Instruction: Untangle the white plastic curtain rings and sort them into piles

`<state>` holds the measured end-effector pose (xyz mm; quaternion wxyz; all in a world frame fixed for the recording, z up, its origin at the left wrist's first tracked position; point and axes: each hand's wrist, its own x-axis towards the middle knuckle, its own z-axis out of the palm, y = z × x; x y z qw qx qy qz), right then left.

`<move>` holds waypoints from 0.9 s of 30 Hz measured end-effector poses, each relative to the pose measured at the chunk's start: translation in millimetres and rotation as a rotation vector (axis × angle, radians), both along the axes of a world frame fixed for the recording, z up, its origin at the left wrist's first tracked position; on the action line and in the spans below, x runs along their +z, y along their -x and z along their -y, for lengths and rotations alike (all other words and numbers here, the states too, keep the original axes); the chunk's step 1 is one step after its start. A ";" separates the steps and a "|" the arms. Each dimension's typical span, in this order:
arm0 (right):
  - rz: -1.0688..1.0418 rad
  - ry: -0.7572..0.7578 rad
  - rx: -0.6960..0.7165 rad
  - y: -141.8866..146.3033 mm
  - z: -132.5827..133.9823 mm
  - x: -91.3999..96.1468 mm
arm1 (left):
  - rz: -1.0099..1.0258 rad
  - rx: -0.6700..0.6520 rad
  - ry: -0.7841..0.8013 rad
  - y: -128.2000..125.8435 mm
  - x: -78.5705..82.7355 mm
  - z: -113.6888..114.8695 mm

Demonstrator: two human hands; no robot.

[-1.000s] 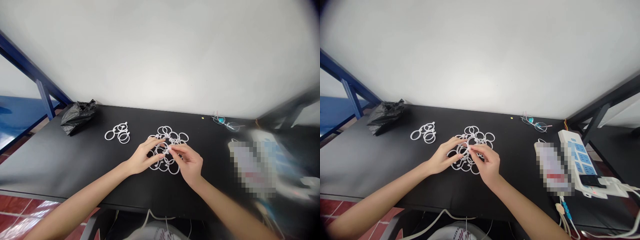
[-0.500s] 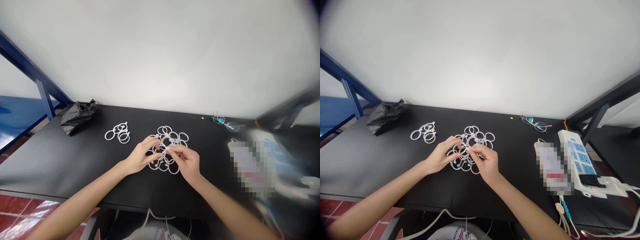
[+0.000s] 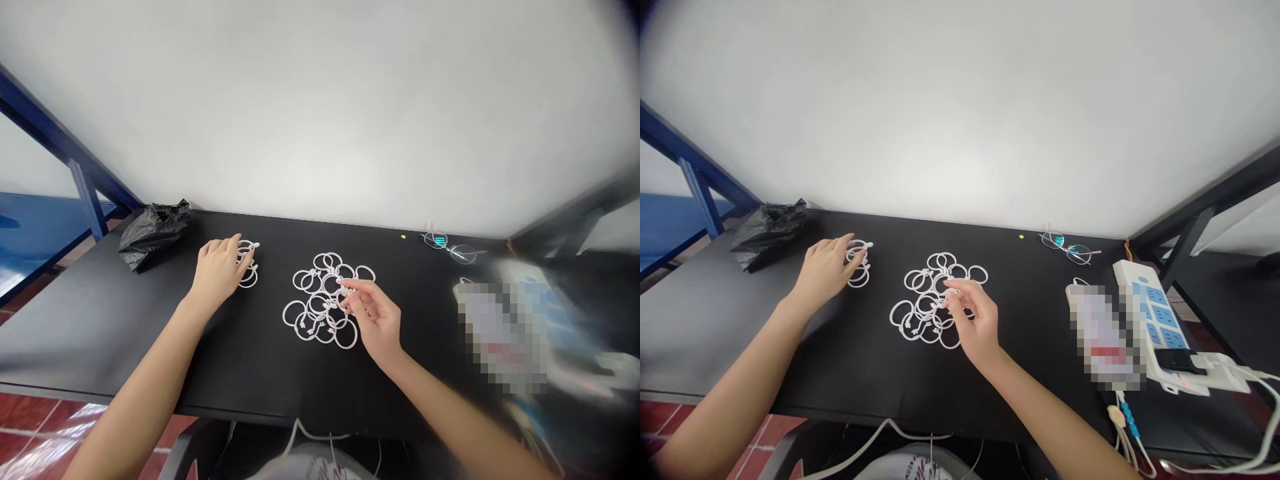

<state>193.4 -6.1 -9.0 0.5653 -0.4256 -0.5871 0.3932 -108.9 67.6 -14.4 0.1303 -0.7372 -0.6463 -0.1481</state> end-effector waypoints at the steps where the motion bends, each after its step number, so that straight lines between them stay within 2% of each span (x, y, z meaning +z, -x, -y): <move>1: 0.005 -0.010 -0.006 0.0 0.2 0.3 | -0.004 0.021 0.015 1.4 -2.3 0.5; 5: -0.003 -0.034 -0.019 0.4 0.2 0.4 | -0.009 0.049 0.060 -1.7 -4.5 3.4; 8: -0.001 -0.043 -0.017 0.7 -0.4 0.2 | 0.044 -0.008 0.019 -11.6 5.5 7.0; 9: 0.001 -0.047 -0.016 0.8 -0.7 0.2 | 0.089 -0.069 0.015 -16.5 10.7 9.0; 11: 0.005 -0.057 -0.019 1.0 -1.0 0.2 | 0.222 -0.283 0.098 -27.9 21.1 14.6; 13: 0.009 -0.063 -0.020 1.2 -1.0 0.3 | 0.364 -0.491 0.309 -40.1 28.1 21.2; 15: 0.013 -0.066 -0.019 1.5 -0.9 0.0 | 0.424 -0.562 0.501 -50.7 29.3 27.1; 17: 0.014 -0.069 -0.018 1.8 -0.7 -0.5 | 0.419 -0.567 0.589 -58.0 25.7 30.6; 22: 0.020 -0.070 -0.011 1.5 -0.8 -1.8 | 0.455 -0.591 0.619 -60.6 16.6 29.8; 27: 0.062 -0.059 -0.017 1.1 -1.2 0.7 | 0.673 -0.533 0.528 -61.8 20.7 30.5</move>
